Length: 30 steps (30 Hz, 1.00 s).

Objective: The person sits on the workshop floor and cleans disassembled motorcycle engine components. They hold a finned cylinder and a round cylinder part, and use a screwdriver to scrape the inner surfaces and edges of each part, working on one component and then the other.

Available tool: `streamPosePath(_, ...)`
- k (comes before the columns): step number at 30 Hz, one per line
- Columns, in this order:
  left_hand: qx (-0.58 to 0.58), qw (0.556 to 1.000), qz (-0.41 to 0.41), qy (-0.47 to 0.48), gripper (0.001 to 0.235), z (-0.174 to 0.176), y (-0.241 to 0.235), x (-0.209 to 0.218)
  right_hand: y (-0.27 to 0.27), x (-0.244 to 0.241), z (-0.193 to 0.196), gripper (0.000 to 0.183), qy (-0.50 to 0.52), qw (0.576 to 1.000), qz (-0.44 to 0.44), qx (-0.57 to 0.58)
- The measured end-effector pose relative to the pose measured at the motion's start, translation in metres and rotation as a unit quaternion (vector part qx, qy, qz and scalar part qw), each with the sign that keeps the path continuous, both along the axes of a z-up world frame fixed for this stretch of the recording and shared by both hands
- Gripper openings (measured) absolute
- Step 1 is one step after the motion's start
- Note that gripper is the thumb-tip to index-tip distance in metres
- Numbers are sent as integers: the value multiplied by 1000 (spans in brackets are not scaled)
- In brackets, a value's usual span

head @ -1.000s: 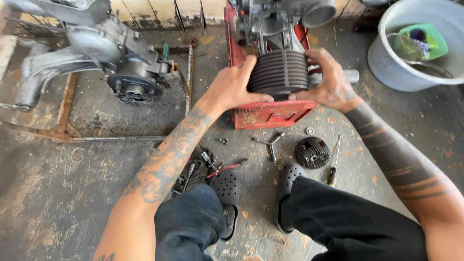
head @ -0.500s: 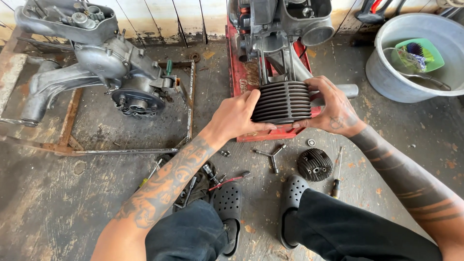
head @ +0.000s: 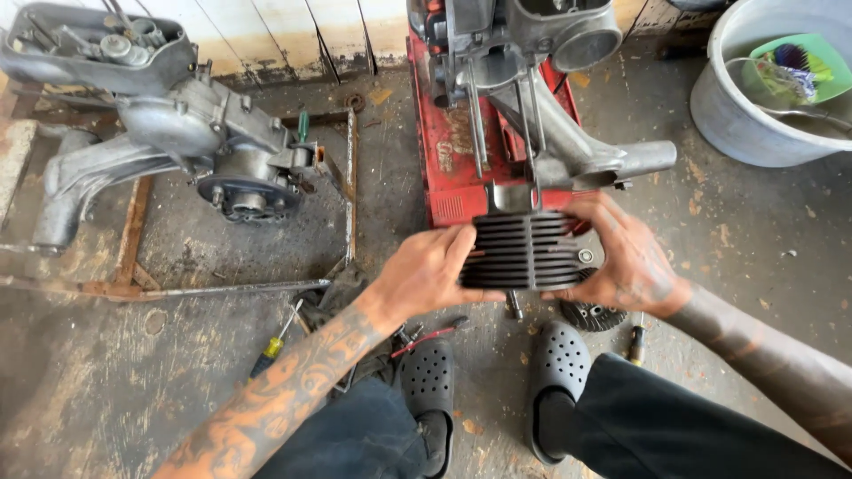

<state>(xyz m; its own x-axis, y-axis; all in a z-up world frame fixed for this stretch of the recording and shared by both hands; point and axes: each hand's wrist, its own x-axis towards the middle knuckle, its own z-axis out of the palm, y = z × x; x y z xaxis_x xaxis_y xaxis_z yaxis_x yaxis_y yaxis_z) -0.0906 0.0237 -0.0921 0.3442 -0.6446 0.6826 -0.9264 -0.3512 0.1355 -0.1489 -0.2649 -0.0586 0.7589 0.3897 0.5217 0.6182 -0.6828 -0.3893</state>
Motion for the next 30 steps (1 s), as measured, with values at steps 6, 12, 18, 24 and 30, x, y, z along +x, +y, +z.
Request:
streamPosePath(6, 34, 990, -17, 137, 79, -1, 6, -30, 9, -32, -1, 110, 125, 988, -88, -17)
streamPosePath(12, 36, 947, -30, 317, 74, -17, 13, -43, 12, -41, -35, 94, 349, 930, -118, 14)
streamPosePath(18, 31, 938, -57, 341, 73, -123, -9, -39, -13, -44, -131, 95, 400, 905, -141, -31)
streamPosePath(24, 47, 926, -17, 374, 79, -236, -20, -38, -28, -35, -237, 106, 335, 938, -92, 19)
streamPosePath(30, 7, 915, 38, 401, 79, -260, -17, -37, -16, -19, -273, 100, 350, 929, -63, 102)
